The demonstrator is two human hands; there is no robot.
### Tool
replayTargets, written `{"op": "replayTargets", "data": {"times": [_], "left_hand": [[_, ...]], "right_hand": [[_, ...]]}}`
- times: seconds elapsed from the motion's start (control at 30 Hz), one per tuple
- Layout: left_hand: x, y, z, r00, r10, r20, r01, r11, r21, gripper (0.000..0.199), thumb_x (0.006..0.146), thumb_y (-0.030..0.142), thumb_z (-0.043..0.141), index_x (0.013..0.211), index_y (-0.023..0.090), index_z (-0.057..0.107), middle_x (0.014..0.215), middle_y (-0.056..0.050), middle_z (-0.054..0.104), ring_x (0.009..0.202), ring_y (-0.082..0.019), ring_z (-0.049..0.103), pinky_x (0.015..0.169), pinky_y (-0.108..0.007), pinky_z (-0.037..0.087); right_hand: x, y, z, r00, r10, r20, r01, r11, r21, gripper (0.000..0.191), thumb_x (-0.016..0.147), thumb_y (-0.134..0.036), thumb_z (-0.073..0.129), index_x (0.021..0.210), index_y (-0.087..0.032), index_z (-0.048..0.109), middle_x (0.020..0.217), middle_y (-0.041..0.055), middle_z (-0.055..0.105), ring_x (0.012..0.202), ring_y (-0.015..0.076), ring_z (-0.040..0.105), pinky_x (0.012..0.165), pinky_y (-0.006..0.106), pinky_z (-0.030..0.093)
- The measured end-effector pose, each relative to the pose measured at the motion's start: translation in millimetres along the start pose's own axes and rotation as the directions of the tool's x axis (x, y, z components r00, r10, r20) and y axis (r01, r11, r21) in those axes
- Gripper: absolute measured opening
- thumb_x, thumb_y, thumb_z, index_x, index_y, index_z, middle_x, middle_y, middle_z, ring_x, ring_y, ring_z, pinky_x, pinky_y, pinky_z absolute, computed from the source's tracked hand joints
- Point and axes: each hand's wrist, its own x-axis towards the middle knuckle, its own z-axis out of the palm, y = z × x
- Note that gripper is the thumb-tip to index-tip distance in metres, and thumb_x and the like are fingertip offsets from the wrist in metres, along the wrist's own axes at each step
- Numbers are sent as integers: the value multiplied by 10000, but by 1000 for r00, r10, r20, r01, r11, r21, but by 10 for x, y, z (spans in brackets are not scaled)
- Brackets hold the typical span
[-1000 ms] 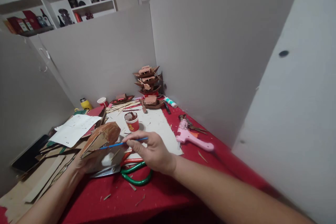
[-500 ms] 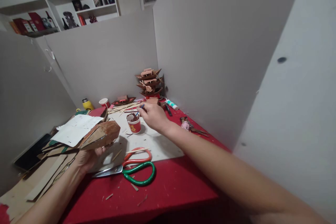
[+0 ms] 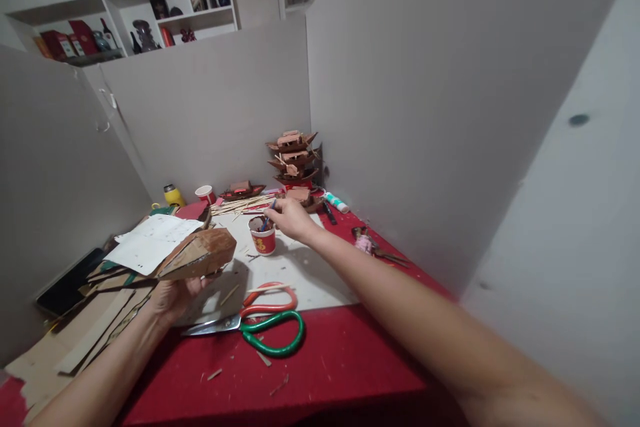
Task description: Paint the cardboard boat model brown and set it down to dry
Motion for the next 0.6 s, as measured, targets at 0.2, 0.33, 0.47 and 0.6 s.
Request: {"op": "replayTargets", "data": {"times": [0.2, 0.33, 0.47, 0.6], "left_hand": [[-7, 1, 15, 1000, -10, 17, 10, 1000, 19, 511, 740, 299, 796, 1229, 261, 654, 1164, -57, 746, 1070, -270, 687, 911, -407, 572], [-16, 9, 28, 1000, -8, -18, 8, 1000, 18, 506, 715, 270, 810, 1199, 235, 664, 1122, -71, 757, 1020, -267, 707, 880, -407, 584], [-15, 12, 31, 1000, 11, -15, -11, 1000, 27, 489, 725, 288, 806, 1191, 238, 669, 1119, -67, 759, 1016, -267, 702, 876, -404, 580], [-11, 13, 38, 1000, 1, -2, -1, 1000, 30, 498, 706, 295, 824, 1180, 241, 677, 1116, -67, 762, 1014, -268, 700, 866, -407, 584]], "right_hand": [[-18, -7, 31, 999, -20, -32, 19, 999, -47, 283, 851, -238, 605, 576, -175, 601, 639, 52, 688, 633, 172, 601, 602, 256, 398], [-7, -30, 66, 999, -24, -25, 24, 1000, -3, 289, 832, -211, 625, 548, -179, 583, 583, 35, 662, 580, 160, 583, 571, 248, 386], [-7, 10, 32, 995, -10, -97, 19, 995, 94, 252, 868, -250, 562, 636, -171, 624, 643, 42, 697, 584, 153, 598, 566, 240, 418], [-44, 75, -3, 984, 20, -175, 16, 978, 206, 235, 871, -294, 537, 702, -162, 631, 678, 59, 716, 565, 156, 604, 558, 252, 447]]}}
